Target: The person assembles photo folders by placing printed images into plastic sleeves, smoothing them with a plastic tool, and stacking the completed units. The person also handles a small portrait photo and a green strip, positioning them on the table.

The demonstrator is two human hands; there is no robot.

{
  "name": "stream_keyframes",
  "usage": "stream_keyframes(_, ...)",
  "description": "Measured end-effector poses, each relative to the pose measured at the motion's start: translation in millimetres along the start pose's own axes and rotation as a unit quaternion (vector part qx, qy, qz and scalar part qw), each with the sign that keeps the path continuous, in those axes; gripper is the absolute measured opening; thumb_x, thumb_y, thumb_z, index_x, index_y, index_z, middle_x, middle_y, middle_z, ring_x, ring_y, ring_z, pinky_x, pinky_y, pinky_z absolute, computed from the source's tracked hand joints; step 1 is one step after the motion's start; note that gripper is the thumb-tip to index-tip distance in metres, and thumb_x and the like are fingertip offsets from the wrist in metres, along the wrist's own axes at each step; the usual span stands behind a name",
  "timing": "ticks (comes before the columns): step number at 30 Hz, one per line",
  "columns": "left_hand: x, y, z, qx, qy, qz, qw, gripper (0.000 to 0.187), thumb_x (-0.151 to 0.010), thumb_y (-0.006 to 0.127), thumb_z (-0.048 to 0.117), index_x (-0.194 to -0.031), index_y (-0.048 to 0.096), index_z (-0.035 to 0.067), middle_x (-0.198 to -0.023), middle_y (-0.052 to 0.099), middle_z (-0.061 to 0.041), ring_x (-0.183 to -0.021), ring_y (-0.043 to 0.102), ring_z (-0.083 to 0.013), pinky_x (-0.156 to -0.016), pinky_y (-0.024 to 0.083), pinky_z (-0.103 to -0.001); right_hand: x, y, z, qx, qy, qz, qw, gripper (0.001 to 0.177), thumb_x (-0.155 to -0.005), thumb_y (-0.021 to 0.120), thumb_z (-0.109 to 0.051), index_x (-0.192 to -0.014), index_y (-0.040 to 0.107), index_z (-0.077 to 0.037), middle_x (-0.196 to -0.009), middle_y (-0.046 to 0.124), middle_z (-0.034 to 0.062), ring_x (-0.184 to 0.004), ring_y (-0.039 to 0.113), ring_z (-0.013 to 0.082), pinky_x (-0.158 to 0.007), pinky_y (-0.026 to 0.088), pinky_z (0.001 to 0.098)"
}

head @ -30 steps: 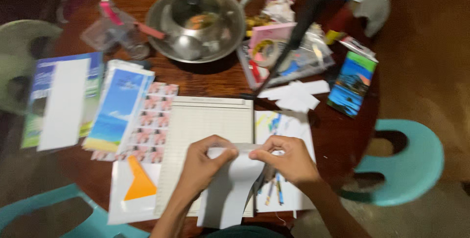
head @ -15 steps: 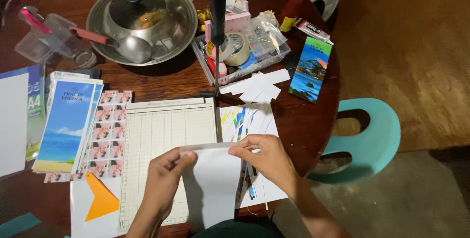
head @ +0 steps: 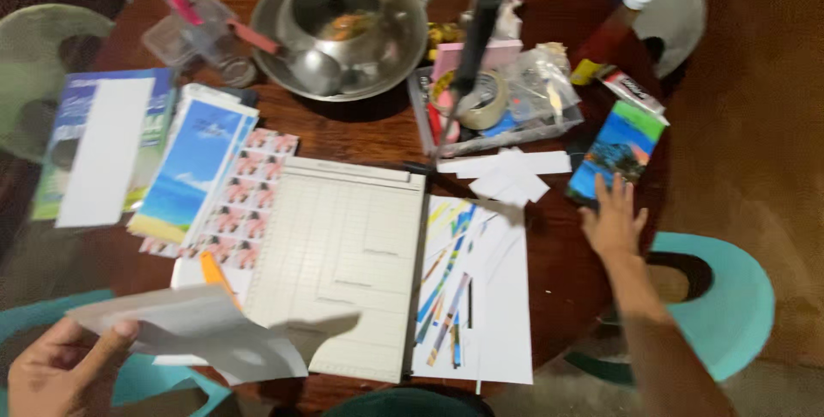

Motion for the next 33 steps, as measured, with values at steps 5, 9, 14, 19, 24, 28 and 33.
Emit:
stream_keyframes(5, 13.6, -4.8, 11.8, 0.085, 0.018, -0.006, 0.996, 0.020, -0.091, 0.075, 0.003, -0.107, 0.070, -0.009, -0.101, 0.072, -0.012, -0.091, 0.065, -0.0143, -0.084, 0.051, -0.027, 14.0, -53.5, -5.4, -0.005, -0.110, 0.132, 0.985, 0.034, -0.115, 0.049, -0.022, -0.147, 0.058, -0.014, -0.147, 0.063, 0.0102, -0.131, 0.062, 0.0320, -0.114, 0.041, 0.0640)
stream_keyframes(9, 10.1, -5.1, 25.6, 0.147, 0.008, 0.005, 0.989, 0.021, -0.095, 0.075, 0.007, -0.108, 0.070, -0.008, -0.100, 0.072, -0.011, -0.087, 0.064, -0.0134, -0.081, 0.049, -0.027, 91.7, -166.3, -61.4, -0.136, -0.071, 0.229, 0.961, 0.025, -0.117, 0.064, -0.023, -0.137, 0.071, -0.009, -0.116, 0.069, 0.0189, -0.106, 0.067, 0.0366, -0.098, 0.055, 0.0465)
stream_keyframes(14, -11.6, -16.5, 40.9, 0.137, -0.016, 0.009, 0.990, 0.027, -0.096, 0.076, 0.010, -0.119, 0.072, -0.003, -0.098, 0.069, -0.008, -0.075, 0.052, -0.0117, -0.065, 0.038, -0.028, 227.0, -172.9, -232.6, -0.204, -0.316, 0.207, 0.903, 0.031, -0.105, 0.066, -0.017, -0.134, 0.070, -0.010, -0.129, 0.067, 0.0124, -0.111, 0.064, 0.0276, -0.097, 0.051, 0.0433)
stream_keyframes(19, -26.2, -42.5, 34.7, 0.128, -0.007, -0.002, 0.992, 0.024, -0.096, 0.070, 0.014, -0.114, 0.068, -0.001, -0.097, 0.070, -0.006, -0.077, 0.062, -0.0084, -0.069, 0.049, -0.026, 289.7, -106.7, -367.0, -0.241, -0.473, 0.015, 0.847, 0.039, -0.092, 0.068, -0.011, -0.132, 0.068, -0.011, -0.142, 0.066, 0.0059, -0.116, 0.061, 0.0186, -0.096, 0.047, 0.0401)
stream_keyframes(24, -32.9, -110.9, -16.1, 0.041, 0.005, 0.000, 0.999, 0.021, -0.104, 0.073, 0.011, -0.106, 0.068, -0.010, -0.090, 0.063, -0.018, -0.075, 0.057, -0.0166, -0.065, 0.048, -0.033, 290.2, -51.4, -461.6, -0.201, -0.462, -0.121, 0.856, 0.039, -0.089, 0.068, -0.013, -0.127, 0.066, -0.006, -0.140, 0.063, 0.0105, -0.115, 0.058, 0.0297, -0.092, 0.045, 0.0456)
stream_keyframes(28, -38.1, -128.0, -23.5, 0.087, 0.011, -0.020, 0.996, 0.032, -0.093, 0.070, 0.007, -0.123, 0.062, -0.003, -0.103, 0.072, -0.013, -0.094, 0.068, -0.0154, -0.079, 0.055, -0.030, 295.4, -60.5, -487.8, -0.263, -0.435, -0.159, 0.846, 0.049, -0.089, 0.072, -0.022, -0.133, 0.062, -0.004, -0.141, 0.057, 0.0192, -0.119, 0.055, 0.0360, -0.094, 0.042, 0.0492)
stream_keyframes(33, -37.8, -90.9, 14.3, 0.072, 0.006, -0.069, 0.995, 0.058, -0.083, 0.072, 0.003, -0.137, 0.050, 0.005, -0.103, 0.072, -0.014, -0.088, 0.070, -0.0170, -0.072, 0.059, -0.032, 243.1, -59.6, -442.3, -0.283, -0.275, -0.090, 0.915, 0.058, -0.088, 0.069, -0.033, -0.140, 0.059, -0.010, -0.152, 0.050, 0.0193, -0.137, 0.047, 0.0345, -0.108, 0.039, 0.0527)
Point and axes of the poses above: each hand's wrist, its own x-axis away from the middle knuckle, its own y-axis out of the palm, z = x × y, the point moved 7 cm from there along -x, towards the middle knuckle
